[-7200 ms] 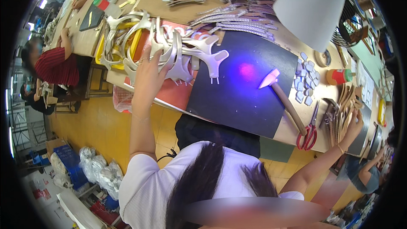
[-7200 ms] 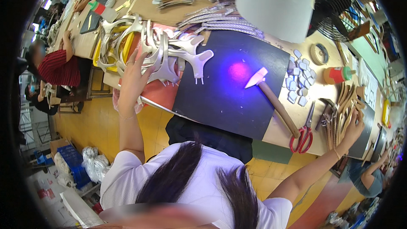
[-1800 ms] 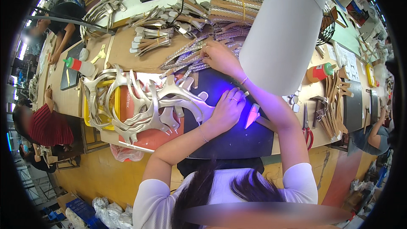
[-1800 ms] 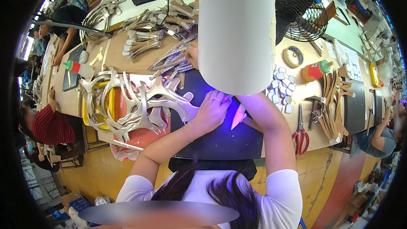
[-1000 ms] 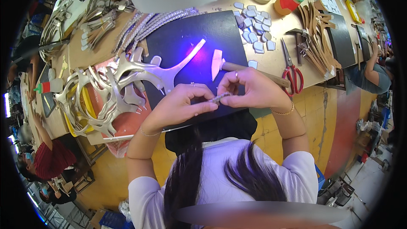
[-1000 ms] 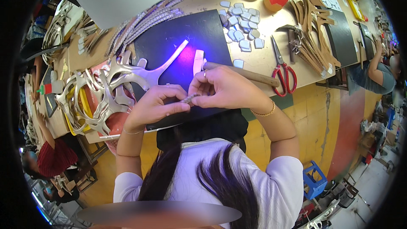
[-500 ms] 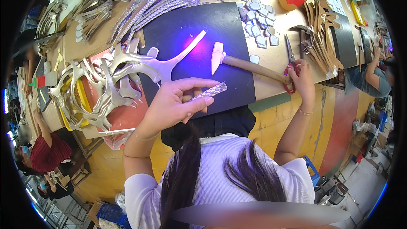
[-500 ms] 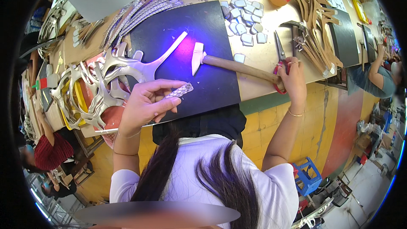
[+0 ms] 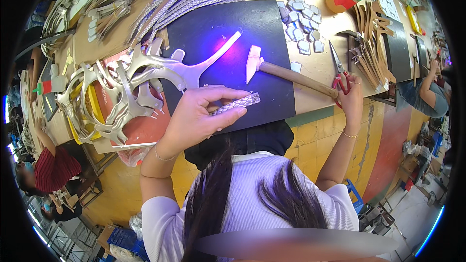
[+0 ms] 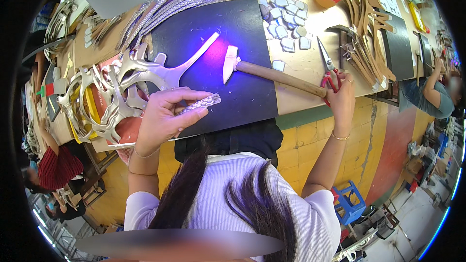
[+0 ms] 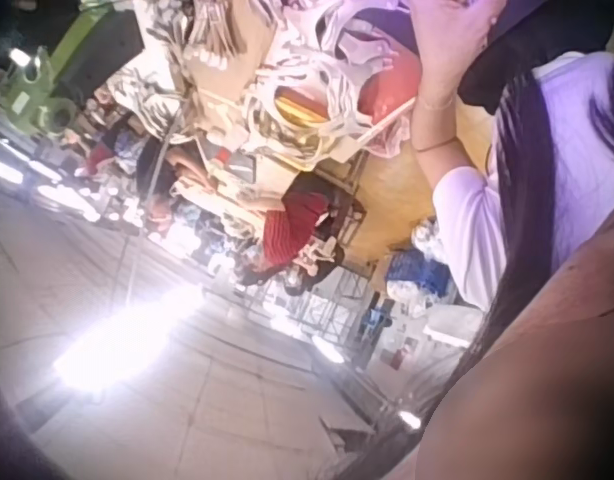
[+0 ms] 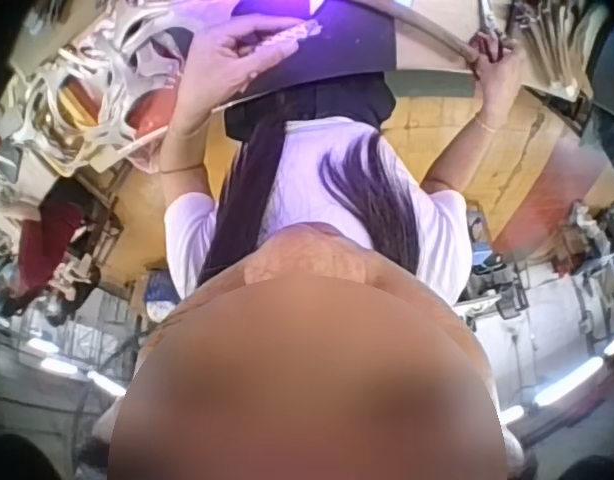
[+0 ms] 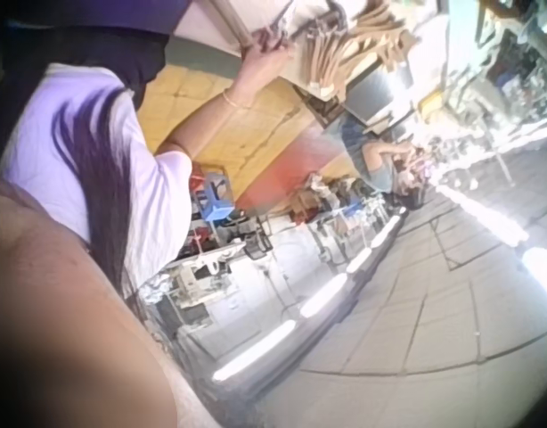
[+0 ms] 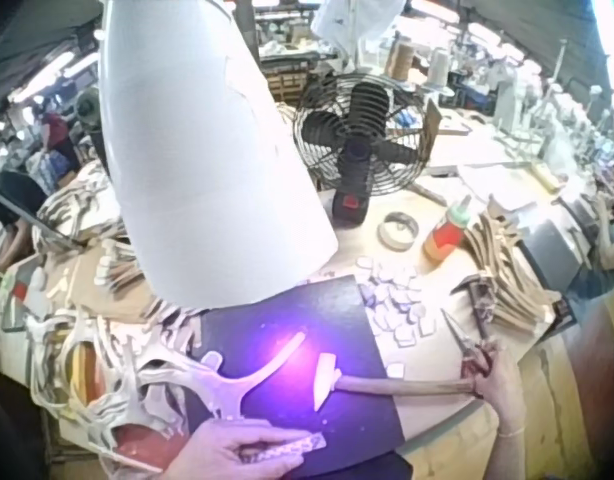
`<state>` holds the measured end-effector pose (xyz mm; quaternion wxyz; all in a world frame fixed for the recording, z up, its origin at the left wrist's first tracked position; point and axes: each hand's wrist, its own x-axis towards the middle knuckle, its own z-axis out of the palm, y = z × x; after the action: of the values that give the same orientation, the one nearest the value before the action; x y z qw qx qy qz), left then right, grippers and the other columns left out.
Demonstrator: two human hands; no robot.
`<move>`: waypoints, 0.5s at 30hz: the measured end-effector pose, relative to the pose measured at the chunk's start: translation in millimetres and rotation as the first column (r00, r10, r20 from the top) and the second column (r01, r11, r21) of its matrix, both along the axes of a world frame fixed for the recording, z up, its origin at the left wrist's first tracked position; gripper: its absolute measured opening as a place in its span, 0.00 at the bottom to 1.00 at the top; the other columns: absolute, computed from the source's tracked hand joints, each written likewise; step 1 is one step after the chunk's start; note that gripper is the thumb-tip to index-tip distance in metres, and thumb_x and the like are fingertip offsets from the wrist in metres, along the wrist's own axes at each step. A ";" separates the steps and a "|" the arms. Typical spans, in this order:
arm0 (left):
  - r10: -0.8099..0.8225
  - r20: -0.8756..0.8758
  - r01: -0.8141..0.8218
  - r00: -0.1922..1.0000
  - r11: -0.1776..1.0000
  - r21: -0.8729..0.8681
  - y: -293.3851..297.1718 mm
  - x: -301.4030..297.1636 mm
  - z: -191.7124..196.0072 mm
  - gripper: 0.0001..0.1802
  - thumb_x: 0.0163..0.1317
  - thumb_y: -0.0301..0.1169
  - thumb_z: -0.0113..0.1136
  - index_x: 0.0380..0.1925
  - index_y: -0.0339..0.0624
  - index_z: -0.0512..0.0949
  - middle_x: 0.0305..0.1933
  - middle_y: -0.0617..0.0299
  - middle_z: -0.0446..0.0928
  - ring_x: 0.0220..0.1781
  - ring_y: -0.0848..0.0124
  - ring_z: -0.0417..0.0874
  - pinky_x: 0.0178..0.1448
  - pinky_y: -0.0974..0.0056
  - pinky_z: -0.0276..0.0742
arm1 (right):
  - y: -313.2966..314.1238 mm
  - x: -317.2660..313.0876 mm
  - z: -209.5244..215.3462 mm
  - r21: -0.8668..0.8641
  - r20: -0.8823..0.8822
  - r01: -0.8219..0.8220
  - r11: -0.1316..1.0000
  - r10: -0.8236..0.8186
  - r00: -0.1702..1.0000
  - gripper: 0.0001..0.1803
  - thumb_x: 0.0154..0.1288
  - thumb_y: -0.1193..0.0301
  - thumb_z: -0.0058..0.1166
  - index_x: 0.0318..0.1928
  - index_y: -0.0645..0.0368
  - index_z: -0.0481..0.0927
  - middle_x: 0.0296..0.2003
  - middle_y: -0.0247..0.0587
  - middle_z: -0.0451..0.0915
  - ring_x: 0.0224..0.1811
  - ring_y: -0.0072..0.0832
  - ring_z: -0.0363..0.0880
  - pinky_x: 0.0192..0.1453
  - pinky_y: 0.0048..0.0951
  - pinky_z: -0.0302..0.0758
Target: The person cuts braided cords with scissors and wraps them around white plastic shoe heel components. They repeatedly pick up cords, cut them to length, and fit them onto the heel pieces on a cluttered workbench.
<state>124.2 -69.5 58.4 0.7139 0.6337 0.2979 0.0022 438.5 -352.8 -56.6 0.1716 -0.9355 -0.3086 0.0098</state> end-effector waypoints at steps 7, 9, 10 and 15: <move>-0.007 0.015 0.006 1.000 0.996 0.091 -0.4 2.4 -0.4 0.15 0.61 0.26 0.69 0.48 0.38 0.86 0.35 0.67 0.83 0.30 0.83 0.77 0.33 0.73 0.71 | 4.8 -10.8 24.6 0.377 -0.057 0.127 0.917 -0.113 0.992 0.25 0.57 0.69 0.72 0.50 0.61 0.72 0.36 0.37 0.78 0.36 0.27 0.78 0.42 0.30 0.76; -0.046 0.063 0.027 0.997 0.963 0.266 -0.7 4.2 -0.7 0.15 0.58 0.25 0.71 0.46 0.38 0.86 0.31 0.66 0.82 0.27 0.81 0.76 0.31 0.72 0.68 | 8.4 -25.1 41.9 0.487 -0.170 0.147 0.861 -0.072 0.983 0.33 0.55 0.56 0.75 0.51 0.61 0.72 0.33 0.32 0.74 0.35 0.22 0.72 0.39 0.26 0.73; -0.080 0.115 0.027 0.990 0.915 0.401 -1.2 6.1 -1.2 0.15 0.56 0.25 0.72 0.45 0.37 0.87 0.29 0.66 0.80 0.25 0.82 0.74 0.29 0.72 0.66 | 10.9 -34.9 50.8 0.545 -0.392 0.222 0.809 0.011 0.920 0.36 0.53 0.51 0.75 0.52 0.62 0.72 0.33 0.32 0.74 0.34 0.22 0.72 0.39 0.26 0.73; -0.189 0.175 0.041 0.966 0.785 0.619 -1.8 5.6 6.6 0.16 0.50 0.24 0.75 0.42 0.39 0.88 0.24 0.64 0.77 0.23 0.78 0.73 0.28 0.70 0.65 | 25.9 -94.6 82.3 0.313 -0.868 -0.062 0.948 0.312 0.386 0.47 0.42 0.35 0.74 0.49 0.63 0.77 0.31 0.35 0.73 0.33 0.24 0.72 0.39 0.27 0.72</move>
<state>129.8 -71.2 65.1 0.4994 0.8423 0.1580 0.1270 343.9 -326.9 25.8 0.4153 -0.7112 -0.2685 0.4996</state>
